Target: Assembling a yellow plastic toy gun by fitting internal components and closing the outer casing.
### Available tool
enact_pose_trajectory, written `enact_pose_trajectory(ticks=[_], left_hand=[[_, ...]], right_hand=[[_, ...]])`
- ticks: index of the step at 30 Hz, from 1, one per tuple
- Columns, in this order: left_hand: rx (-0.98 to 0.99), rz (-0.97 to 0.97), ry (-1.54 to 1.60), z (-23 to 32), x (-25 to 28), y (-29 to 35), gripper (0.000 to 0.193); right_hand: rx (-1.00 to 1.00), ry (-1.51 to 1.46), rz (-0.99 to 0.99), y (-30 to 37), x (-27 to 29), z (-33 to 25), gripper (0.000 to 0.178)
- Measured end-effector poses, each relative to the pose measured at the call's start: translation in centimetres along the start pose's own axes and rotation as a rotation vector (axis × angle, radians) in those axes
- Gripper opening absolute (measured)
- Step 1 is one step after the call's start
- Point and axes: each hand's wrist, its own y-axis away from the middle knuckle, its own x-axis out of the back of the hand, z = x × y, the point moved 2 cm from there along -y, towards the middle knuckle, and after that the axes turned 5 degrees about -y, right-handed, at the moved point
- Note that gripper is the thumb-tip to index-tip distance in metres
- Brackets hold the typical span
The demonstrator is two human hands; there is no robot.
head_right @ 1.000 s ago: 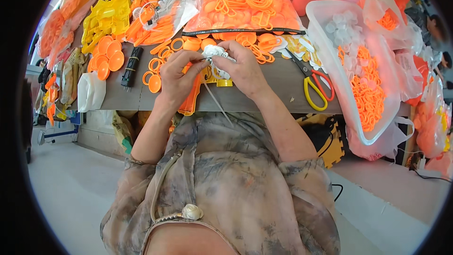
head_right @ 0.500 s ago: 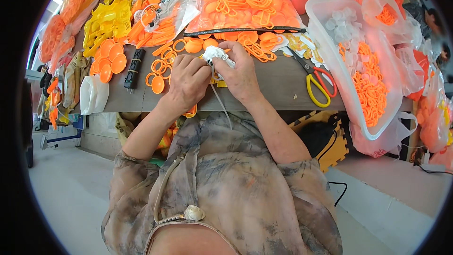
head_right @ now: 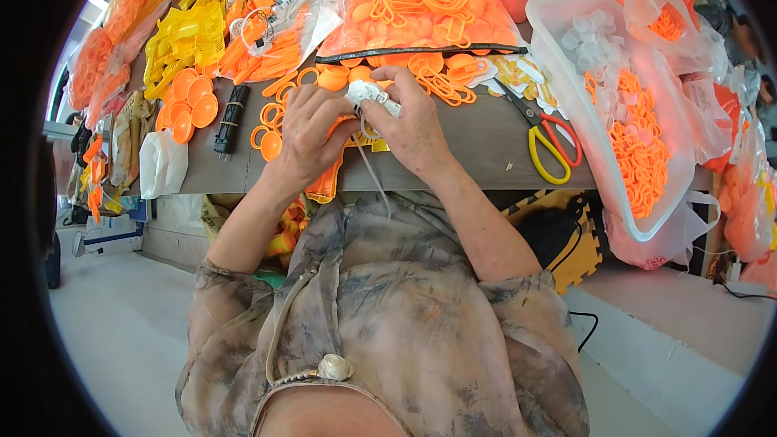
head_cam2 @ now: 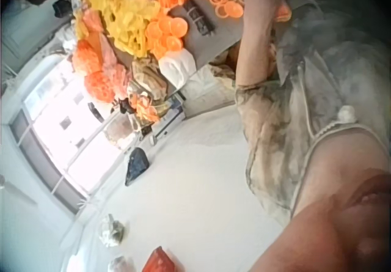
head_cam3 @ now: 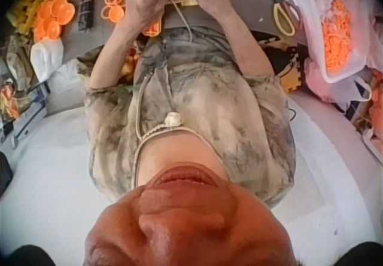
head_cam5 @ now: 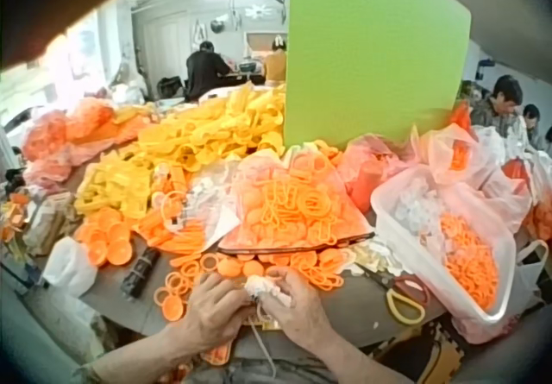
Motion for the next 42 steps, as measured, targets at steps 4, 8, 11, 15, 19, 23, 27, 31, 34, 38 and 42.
enact_pose_trajectory(ticks=[4,8,11,15,19,23,27,31,34,38,42], left_hand=[[-0.086,0.035,0.009,-0.1,0.3,-1.1,0.036],[-0.190,-0.035,-0.016,0.4,0.1,-0.7,0.038],[-0.175,-0.075,-0.031,1.3,0.0,-0.7,0.036],[-0.060,-0.093,-0.002,2.8,0.2,-0.2,0.041],[-0.006,-0.049,0.041,3.0,-0.5,0.2,0.044],[0.008,0.063,0.111,2.1,-0.6,0.9,0.048],[0.097,0.100,0.159,1.4,-0.1,1.4,0.050],[0.192,0.082,0.235,1.0,-0.3,1.4,0.053],[0.217,0.082,0.304,1.2,-0.2,1.3,0.052],[0.164,0.060,0.203,1.0,0.1,1.1,0.051],[0.004,0.069,0.062,1.0,0.9,0.4,0.052]], right_hand=[[0.013,0.168,-0.075,-0.1,0.3,0.3,0.035],[0.052,0.273,-0.157,-0.1,0.1,0.0,0.038],[0.056,0.279,-0.187,-0.1,0.3,0.3,0.039],[0.100,0.201,-0.186,0.4,0.2,0.1,0.041],[0.063,0.215,-0.218,0.5,0.7,-0.1,0.044],[-0.069,0.060,-0.254,1.0,2.4,-1.8,0.048],[-0.015,0.192,-0.284,1.9,4.8,-2.0,0.067],[0.375,0.681,-0.405,2.7,4.0,0.3,0.087],[0.406,0.714,-0.415,2.1,3.3,1.0,0.088],[0.465,0.660,-0.427,2.1,3.3,1.4,0.084],[0.359,0.573,-0.379,1.9,3.0,-0.5,0.081]])
